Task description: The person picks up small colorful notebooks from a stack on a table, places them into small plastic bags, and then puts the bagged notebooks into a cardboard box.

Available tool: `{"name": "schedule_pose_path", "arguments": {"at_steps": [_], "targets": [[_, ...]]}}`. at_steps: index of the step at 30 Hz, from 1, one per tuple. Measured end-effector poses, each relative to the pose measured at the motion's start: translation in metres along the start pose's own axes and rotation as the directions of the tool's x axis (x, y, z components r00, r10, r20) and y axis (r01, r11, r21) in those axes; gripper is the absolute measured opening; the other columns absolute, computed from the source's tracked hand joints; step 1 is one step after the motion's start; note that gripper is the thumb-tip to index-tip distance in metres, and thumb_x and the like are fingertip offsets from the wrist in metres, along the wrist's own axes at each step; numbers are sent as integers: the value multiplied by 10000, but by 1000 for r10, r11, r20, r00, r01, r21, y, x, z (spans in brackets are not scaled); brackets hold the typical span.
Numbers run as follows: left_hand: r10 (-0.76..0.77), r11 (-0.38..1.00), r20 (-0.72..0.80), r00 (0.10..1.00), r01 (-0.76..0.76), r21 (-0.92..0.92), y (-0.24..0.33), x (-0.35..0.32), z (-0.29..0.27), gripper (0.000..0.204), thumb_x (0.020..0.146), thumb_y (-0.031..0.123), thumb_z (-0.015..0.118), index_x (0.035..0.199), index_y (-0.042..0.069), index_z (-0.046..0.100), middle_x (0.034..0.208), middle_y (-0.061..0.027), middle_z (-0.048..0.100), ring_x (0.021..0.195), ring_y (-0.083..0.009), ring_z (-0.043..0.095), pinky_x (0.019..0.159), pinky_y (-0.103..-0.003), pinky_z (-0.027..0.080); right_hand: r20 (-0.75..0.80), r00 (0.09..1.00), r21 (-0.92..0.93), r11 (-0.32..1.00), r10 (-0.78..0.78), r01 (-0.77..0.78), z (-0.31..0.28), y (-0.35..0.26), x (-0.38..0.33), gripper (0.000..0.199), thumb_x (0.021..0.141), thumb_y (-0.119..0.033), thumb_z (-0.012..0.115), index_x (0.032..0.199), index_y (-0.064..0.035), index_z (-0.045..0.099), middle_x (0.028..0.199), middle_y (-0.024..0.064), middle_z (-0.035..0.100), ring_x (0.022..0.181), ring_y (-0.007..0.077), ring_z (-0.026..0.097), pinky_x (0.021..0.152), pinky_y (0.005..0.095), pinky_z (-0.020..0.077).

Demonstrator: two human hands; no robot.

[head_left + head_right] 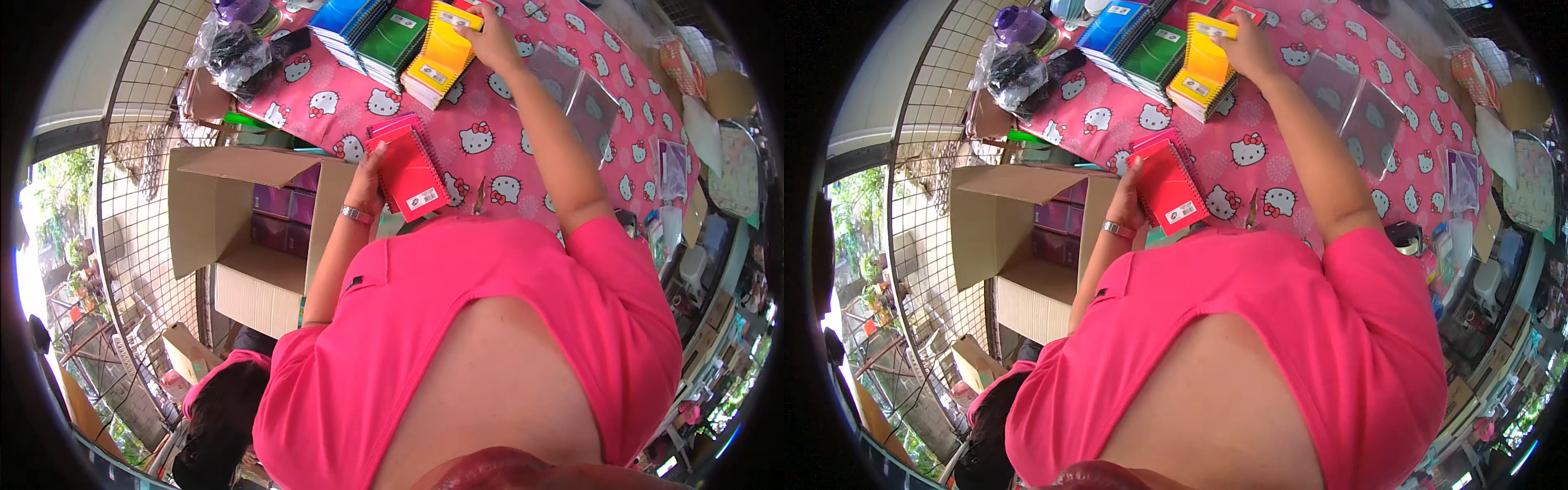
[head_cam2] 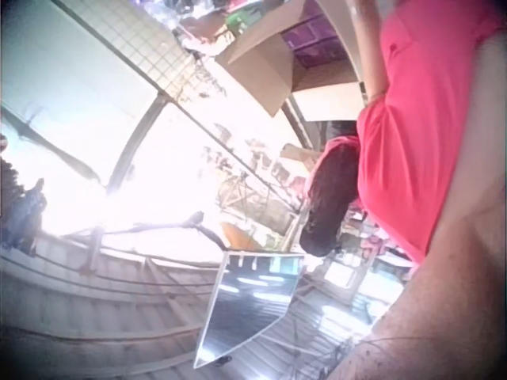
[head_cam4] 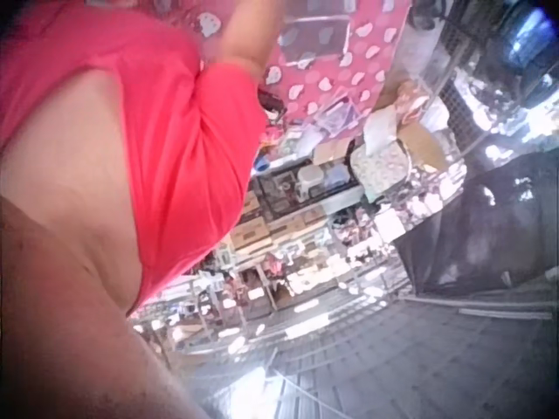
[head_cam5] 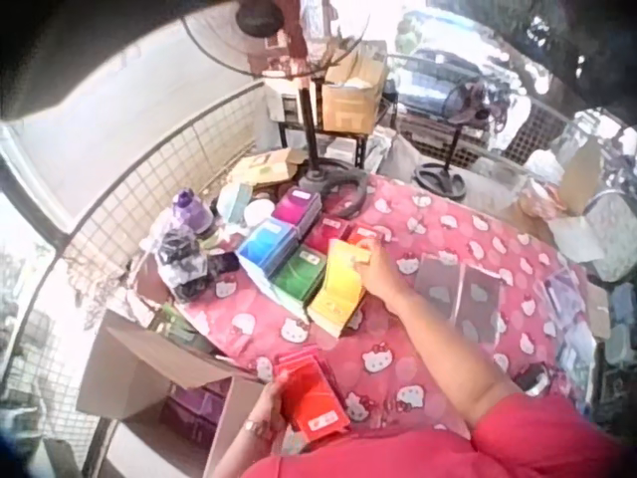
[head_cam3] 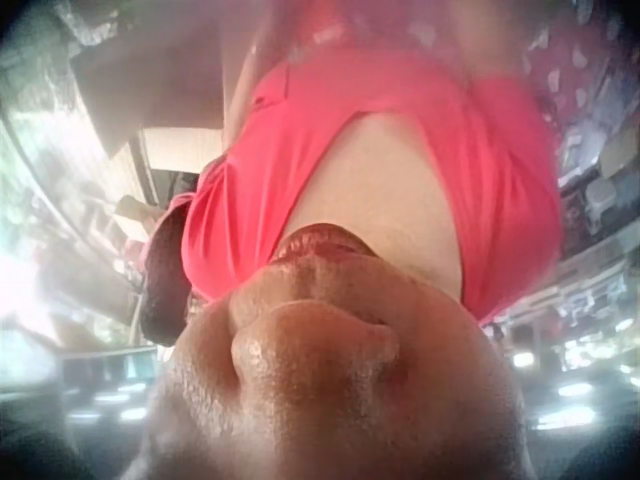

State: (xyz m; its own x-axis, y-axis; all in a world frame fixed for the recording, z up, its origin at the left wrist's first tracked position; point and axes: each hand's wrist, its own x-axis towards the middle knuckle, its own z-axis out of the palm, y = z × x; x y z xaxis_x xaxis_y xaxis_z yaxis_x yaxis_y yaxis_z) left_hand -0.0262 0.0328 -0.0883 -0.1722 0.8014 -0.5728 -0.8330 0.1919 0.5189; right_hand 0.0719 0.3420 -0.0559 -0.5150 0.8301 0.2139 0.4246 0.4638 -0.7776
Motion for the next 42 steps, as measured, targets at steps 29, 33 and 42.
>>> {"name": "schedule_pose_path", "arguments": {"at_steps": [29, 33, 42], "targets": [[133, 937, 9, 991, -123, -326, 30, 35, -18, 542, 840, 495, 509, 1211, 99, 513, 1145, -90, 593, 1077, -264, 560, 936, -422, 430, 899, 55, 98, 322, -434, 942, 38, -202, -37, 295, 614, -169, 707, 897, -92, 674, 989, 102, 642, 976, 260, 589, 787, 387, 476], [91, 951, 106, 990, -55, -306, 32, 31, -29, 547, 824, 468, 543, 1189, 61, 515, 1107, -117, 602, 1001, -257, 598, 869, -409, 485, 687, 339, 438, 738, -643, 514, 89, -180, -17, 313, 680, -184, 682, 974, -78, 660, 1033, 115, 638, 964, 294, 593, 842, 384, 476], [-12, 955, -110, 994, -21, -295, -14, -1, -10, 362, 810, 212, 654, 1108, 42, 539, 1021, -100, 631, 878, -224, 637, 775, -362, 530, -89, 873, 105, 876, 479, -470, 166, -89, 63, 556, 655, -256, 752, 1048, 74, 538, 1013, 232, 616, 978, 319, 607, 819, 390, 490]]}}
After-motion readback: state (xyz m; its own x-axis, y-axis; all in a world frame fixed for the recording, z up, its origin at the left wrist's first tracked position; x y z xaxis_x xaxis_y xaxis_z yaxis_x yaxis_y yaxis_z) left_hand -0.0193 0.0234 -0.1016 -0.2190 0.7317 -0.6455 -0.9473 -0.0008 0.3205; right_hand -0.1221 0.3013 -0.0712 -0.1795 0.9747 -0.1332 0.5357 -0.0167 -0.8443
